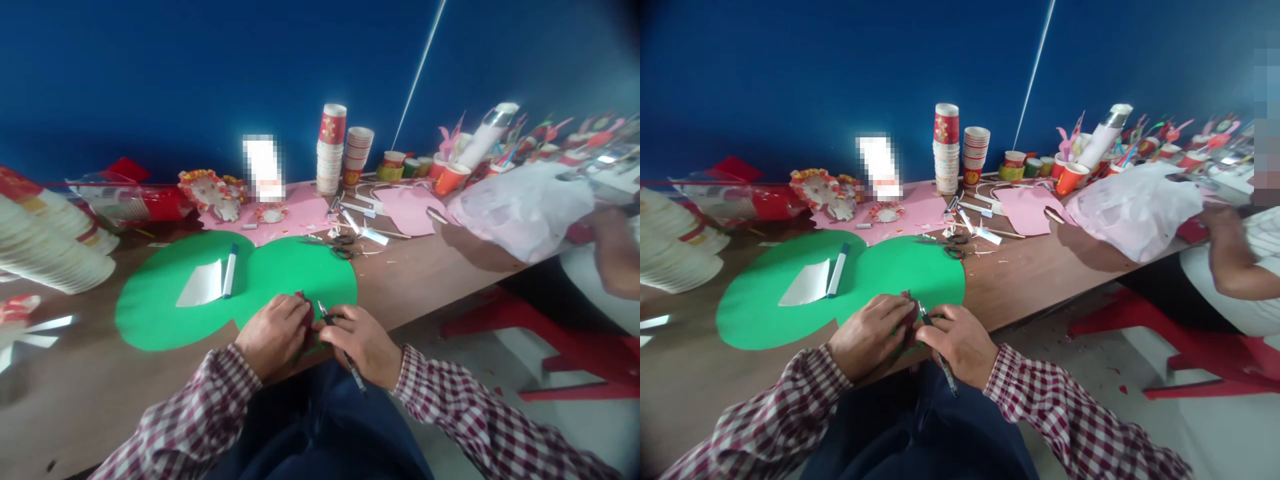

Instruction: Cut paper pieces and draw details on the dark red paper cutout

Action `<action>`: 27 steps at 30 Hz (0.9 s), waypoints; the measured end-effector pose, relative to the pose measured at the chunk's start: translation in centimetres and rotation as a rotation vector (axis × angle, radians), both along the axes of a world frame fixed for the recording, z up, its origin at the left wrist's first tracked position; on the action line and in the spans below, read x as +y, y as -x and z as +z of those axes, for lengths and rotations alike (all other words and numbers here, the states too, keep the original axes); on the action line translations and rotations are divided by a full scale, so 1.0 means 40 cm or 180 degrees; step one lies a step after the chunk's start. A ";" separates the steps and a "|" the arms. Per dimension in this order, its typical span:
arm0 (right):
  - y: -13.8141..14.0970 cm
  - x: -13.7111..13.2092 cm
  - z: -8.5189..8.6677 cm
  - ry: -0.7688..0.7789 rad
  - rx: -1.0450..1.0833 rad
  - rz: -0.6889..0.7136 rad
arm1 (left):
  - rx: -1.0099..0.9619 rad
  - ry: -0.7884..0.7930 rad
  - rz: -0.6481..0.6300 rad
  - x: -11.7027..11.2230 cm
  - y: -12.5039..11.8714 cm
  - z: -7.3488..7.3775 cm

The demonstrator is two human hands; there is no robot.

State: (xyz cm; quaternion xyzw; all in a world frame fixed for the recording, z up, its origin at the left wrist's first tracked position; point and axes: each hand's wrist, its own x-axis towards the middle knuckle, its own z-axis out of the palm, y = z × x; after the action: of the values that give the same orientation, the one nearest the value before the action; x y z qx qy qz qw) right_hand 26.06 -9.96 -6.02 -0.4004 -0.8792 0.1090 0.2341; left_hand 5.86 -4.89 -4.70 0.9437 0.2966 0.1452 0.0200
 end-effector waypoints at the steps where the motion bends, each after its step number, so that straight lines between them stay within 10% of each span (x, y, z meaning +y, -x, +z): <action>1: 0.000 0.000 0.000 -0.0002 -0.0006 -0.0008 | 0.0028 -0.0015 -0.0013 0.000 0.000 0.002; 17: -0.010 0.004 0.020 0.0394 0.0618 0.0147 | -0.0132 0.0185 -0.0080 -0.001 0.029 -0.018; 27: 0.000 0.099 0.048 0.1139 0.1593 -0.0785 | -0.0248 0.0200 -0.0084 0.001 0.035 -0.038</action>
State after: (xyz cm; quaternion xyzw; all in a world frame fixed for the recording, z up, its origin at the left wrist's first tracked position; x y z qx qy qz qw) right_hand 26.05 -6.02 -4.11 -0.4994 -0.7062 0.3275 0.3802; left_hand 4.47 -4.85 -6.21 0.9400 0.2876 0.1723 0.0630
